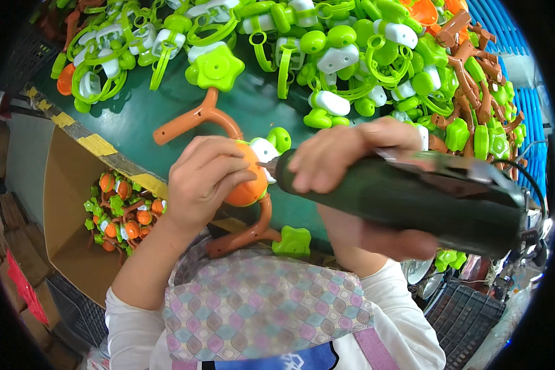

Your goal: The person assembles small plastic toy components on a workbench. They pick up green and orange parts, attach them together, and use a handheld power tool to fasten screws. Completed units are placed into a cardboard box.

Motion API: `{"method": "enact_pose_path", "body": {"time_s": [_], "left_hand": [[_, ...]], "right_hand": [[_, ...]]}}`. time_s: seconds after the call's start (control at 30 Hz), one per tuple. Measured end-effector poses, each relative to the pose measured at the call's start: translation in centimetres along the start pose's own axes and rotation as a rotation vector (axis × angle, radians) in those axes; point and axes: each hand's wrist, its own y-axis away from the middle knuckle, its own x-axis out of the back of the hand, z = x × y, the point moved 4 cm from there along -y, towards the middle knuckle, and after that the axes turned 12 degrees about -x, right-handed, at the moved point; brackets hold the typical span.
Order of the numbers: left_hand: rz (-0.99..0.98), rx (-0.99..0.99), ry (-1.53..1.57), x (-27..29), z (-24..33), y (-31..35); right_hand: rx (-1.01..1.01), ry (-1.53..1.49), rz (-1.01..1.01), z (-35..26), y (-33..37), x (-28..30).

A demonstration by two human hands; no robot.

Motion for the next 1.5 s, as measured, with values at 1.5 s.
{"method": "enact_pose_path", "body": {"time_s": [1.5], "left_hand": [[-0.116, 0.355, 0.23, -2.3, -0.9, 4.2]], "right_hand": [[0.19, -0.028, 0.067, -1.3, -0.1, 2.2]]}}
